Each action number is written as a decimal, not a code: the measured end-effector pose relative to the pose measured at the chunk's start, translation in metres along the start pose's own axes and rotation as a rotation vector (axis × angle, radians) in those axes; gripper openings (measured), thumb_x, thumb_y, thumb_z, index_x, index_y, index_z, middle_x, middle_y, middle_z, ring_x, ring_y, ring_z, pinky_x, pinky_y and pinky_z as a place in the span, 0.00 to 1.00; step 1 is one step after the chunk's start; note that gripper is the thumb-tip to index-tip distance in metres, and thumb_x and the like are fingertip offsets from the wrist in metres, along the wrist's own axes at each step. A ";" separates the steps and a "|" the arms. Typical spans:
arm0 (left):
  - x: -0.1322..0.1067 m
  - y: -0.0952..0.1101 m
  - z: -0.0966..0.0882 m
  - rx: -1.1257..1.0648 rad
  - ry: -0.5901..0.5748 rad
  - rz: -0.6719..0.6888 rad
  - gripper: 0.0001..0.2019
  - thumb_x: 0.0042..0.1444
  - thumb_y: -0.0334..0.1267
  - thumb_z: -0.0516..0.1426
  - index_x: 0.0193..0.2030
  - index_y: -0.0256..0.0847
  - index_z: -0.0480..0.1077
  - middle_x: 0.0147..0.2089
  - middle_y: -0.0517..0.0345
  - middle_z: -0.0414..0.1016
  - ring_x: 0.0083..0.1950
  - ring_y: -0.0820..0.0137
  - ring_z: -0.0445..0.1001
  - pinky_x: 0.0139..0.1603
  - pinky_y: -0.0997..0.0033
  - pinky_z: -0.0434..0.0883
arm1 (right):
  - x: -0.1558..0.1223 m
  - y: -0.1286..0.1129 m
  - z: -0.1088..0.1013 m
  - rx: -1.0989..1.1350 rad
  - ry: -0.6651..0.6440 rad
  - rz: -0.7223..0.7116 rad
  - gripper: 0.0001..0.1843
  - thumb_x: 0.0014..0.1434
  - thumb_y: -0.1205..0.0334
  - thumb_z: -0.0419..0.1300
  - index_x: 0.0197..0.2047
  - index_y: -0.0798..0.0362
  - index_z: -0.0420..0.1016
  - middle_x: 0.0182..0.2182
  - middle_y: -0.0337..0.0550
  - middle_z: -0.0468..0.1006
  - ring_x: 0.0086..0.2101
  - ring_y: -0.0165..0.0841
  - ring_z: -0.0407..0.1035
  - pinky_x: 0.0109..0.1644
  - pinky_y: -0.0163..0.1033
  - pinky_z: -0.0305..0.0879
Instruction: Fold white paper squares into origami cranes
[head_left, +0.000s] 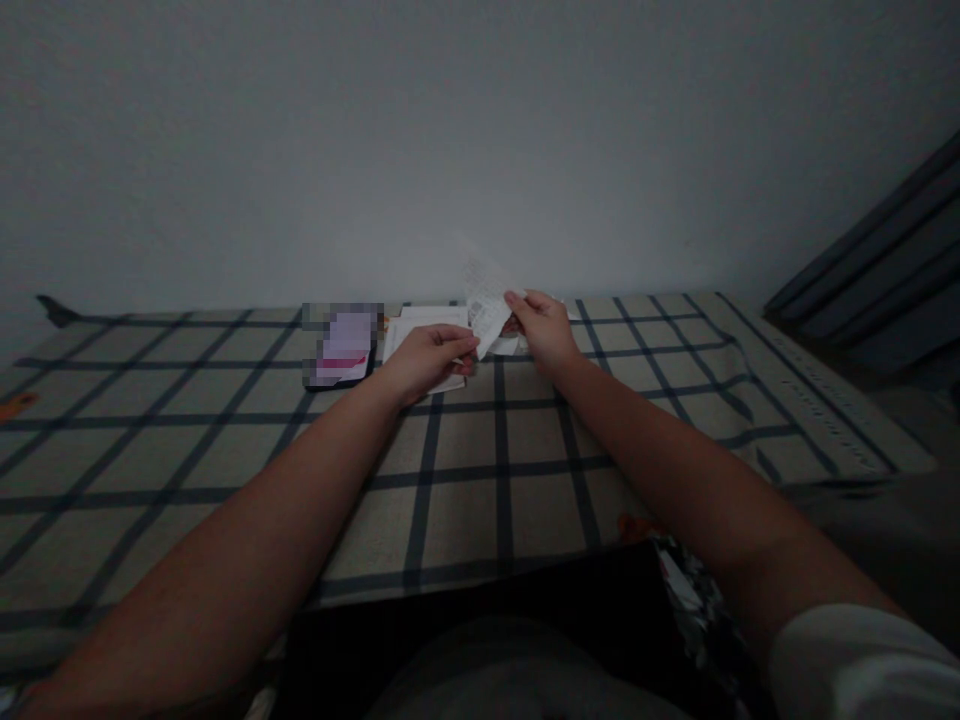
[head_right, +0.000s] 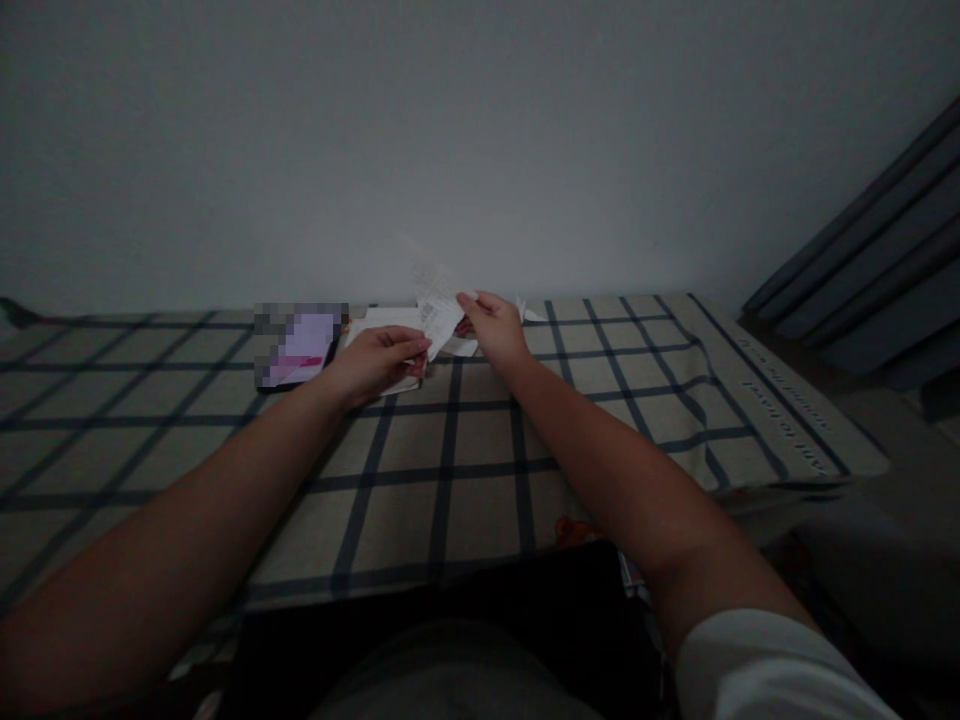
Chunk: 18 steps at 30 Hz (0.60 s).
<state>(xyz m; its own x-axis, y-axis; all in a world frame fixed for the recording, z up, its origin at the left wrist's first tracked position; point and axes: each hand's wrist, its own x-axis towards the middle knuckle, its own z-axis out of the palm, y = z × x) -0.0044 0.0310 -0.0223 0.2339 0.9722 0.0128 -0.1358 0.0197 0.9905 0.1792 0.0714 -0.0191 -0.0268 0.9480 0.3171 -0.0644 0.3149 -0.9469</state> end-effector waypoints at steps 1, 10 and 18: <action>0.000 0.000 0.000 -0.003 0.019 0.006 0.12 0.44 0.40 0.72 0.30 0.36 0.77 0.27 0.56 0.76 0.26 0.75 0.72 0.30 0.74 0.73 | 0.000 -0.001 0.000 -0.016 0.004 0.000 0.16 0.62 0.48 0.61 0.31 0.51 0.69 0.27 0.38 0.74 0.28 0.28 0.70 0.37 0.35 0.70; -0.005 0.006 0.007 -0.007 0.069 -0.049 0.10 0.42 0.30 0.70 0.31 0.36 0.75 0.27 0.57 0.77 0.24 0.75 0.73 0.27 0.74 0.72 | -0.002 -0.003 0.002 0.001 0.038 -0.009 0.14 0.63 0.52 0.61 0.30 0.51 0.69 0.28 0.38 0.74 0.28 0.27 0.69 0.36 0.34 0.70; -0.003 0.004 0.004 0.008 0.025 -0.016 0.15 0.41 0.30 0.73 0.35 0.36 0.77 0.33 0.54 0.79 0.31 0.72 0.76 0.32 0.72 0.75 | 0.000 -0.001 0.001 0.003 0.092 0.006 0.16 0.62 0.47 0.62 0.31 0.51 0.70 0.27 0.38 0.73 0.28 0.28 0.69 0.36 0.36 0.70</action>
<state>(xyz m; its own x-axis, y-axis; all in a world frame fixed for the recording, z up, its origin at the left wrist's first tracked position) -0.0021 0.0272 -0.0182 0.2117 0.9773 -0.0063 -0.1248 0.0334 0.9916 0.1784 0.0713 -0.0183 0.0649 0.9501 0.3052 -0.0679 0.3093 -0.9485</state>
